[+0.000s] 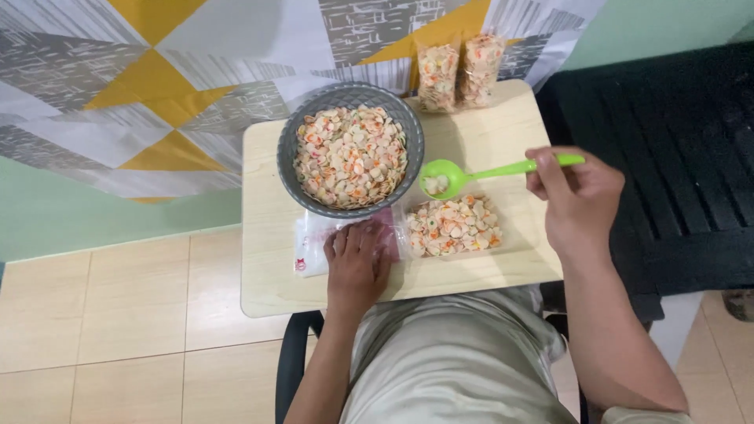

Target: A person is using a small spoon to transfer snacks from a bowl into a plastic bag.

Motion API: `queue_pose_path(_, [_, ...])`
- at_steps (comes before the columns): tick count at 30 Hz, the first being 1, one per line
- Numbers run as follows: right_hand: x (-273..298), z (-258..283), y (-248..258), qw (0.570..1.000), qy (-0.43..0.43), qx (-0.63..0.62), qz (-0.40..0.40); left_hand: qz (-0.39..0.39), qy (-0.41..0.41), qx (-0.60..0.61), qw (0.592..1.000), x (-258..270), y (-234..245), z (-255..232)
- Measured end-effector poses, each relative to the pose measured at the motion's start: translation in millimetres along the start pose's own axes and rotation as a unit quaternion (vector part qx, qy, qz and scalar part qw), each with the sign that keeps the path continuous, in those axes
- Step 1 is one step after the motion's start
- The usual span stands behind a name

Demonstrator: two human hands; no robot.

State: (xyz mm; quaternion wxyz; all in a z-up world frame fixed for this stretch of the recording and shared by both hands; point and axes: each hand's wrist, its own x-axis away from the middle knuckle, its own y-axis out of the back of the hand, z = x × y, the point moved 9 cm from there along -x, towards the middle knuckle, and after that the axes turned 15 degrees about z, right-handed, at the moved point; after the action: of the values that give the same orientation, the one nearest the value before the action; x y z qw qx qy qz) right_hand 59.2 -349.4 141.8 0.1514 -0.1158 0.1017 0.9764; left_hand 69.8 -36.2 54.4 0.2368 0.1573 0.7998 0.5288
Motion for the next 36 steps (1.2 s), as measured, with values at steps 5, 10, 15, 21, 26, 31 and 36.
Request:
queue_pose_path(5, [33.7,7.9,0.1,0.988,0.075,0.114,0.069,0.033,0.019,-0.005,0.999,1.7,-19.1,10.9])
queue_pose_path(10, [50.0,6.3,-2.7,0.98,0.146,0.078,0.107,0.048,0.033,-0.027,0.998,1.8,-27.6,15.6])
queue_pose_path(15, [61.2,2.8,-4.2,0.99,0.115,0.074,0.041,0.05,0.031,-0.015,0.998,1.0,-22.7,12.5])
queue_pose_path(21, [74.6,-5.4,-15.1,0.998,0.053,0.021,-0.008,0.051,0.036,-0.011,0.998,0.3,-20.1,10.8])
queue_pose_path(26, [71.5,-17.0,9.2,0.997,0.04,0.048,-0.046,0.046,0.036,-0.011,0.998,0.2,-22.5,12.5])
queue_pose_path(31, [70.9,-23.9,38.2,0.992,0.047,0.078,-0.083,0.035,0.032,-0.015,0.999,1.6,-22.1,11.6])
queue_pose_path(36, [65.8,-28.0,33.0,0.993,0.051,0.081,-0.063,0.038,0.029,-0.017,0.999,0.7,-20.8,11.2])
